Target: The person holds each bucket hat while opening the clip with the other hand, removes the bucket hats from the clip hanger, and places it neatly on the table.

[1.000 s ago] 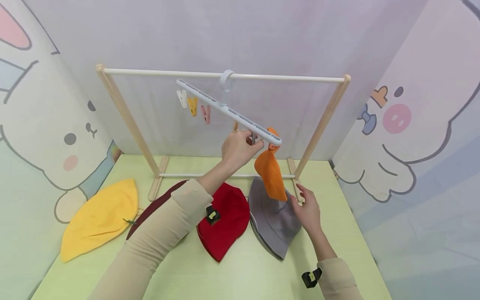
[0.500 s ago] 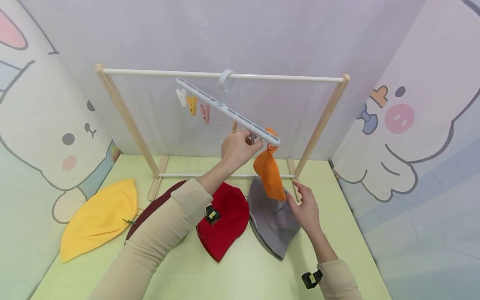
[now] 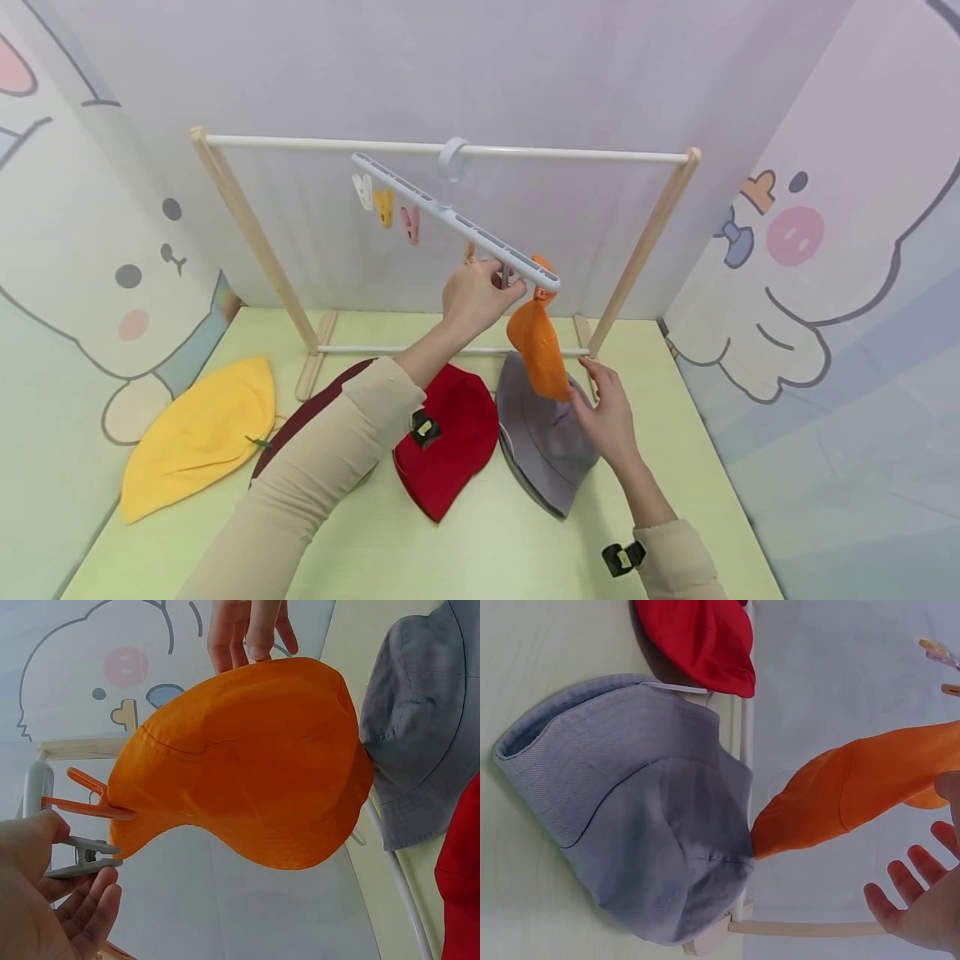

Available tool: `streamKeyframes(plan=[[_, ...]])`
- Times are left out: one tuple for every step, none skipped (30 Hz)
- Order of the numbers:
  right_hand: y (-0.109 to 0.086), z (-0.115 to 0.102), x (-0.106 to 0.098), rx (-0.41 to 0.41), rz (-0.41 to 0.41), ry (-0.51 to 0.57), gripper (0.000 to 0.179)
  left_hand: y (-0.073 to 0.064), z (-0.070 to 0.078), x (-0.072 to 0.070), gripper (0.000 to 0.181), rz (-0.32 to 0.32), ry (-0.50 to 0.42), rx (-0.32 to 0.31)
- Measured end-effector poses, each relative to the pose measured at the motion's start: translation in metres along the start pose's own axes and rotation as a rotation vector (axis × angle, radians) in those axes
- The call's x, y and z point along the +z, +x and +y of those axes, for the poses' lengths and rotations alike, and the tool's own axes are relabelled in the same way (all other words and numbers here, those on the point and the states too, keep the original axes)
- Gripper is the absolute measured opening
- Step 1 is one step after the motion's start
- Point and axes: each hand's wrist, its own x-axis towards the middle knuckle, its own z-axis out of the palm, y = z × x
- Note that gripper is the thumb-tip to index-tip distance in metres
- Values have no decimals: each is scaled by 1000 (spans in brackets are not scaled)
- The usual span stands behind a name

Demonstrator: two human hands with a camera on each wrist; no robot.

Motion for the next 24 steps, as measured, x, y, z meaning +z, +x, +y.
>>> streamKeyframes(plan=[[0,-2,0,-3,-1,0,49,0,0,0,24,-1,0,0],[0,-3,0,-5,-1,-2,49,0,0,0,25,-2,-1,-1],[0,-5,0,-6,-2,-6,49,0,0,0,25,-3,-1,0],[1,-6,0,-4,-2,-10,49,1,0,0,25,-4,-1,-1],[1,-7,0,-2,-3,-16,49,1,0,0,25,-5,1,-1],[1,-8,0,1,-3,-23,49,1,-1,0,26,-5,1,-1],[1,-9,0,6,-3,-29,49,1,-1,0,26,-5,0,-1],[1,-10,0,9,-2,-34,49,1,-1,0,26,-5,0,1],[1,-10,0,12,-1,-38,48,1,-1,1,26,-5,1,2],[1,-11,0,14,1,-37,48,1,-1,1,26,-5,4,3],[1,-12,0,13,2,-35,48,1,-1,1,26,-5,6,3],[2,-13,0,10,4,-28,48,1,-1,1,26,-4,8,5],[2,-14,0,6,5,-21,48,1,-1,1,26,-4,10,6],[2,-15,0,3,4,-12,48,1,-1,1,26,-4,11,7],[2,-15,0,2,1,-4,48,1,-1,1,26,-4,12,8],[3,-16,0,1,-6,7,49,1,-1,1,26,-5,14,9],[3,-17,0,-1,-17,15,49,1,0,0,26,-5,14,10],[3,-18,0,1,-29,18,49,1,0,0,26,-6,14,10],[4,-19,0,3,-43,18,50,1,0,0,26,-6,13,11],[4,-20,1,6,-56,16,50,1,0,0,26,-7,11,11],[5,-21,1,6,-69,14,49,0,0,0,26,-7,11,11],[5,-22,1,6,-80,12,49,0,0,0,26,-8,11,11],[6,-23,1,6,-87,8,50,0,0,-1,26,-9,12,12],[6,-24,1,6,-92,5,50,0,0,-1,26,-9,12,14]])
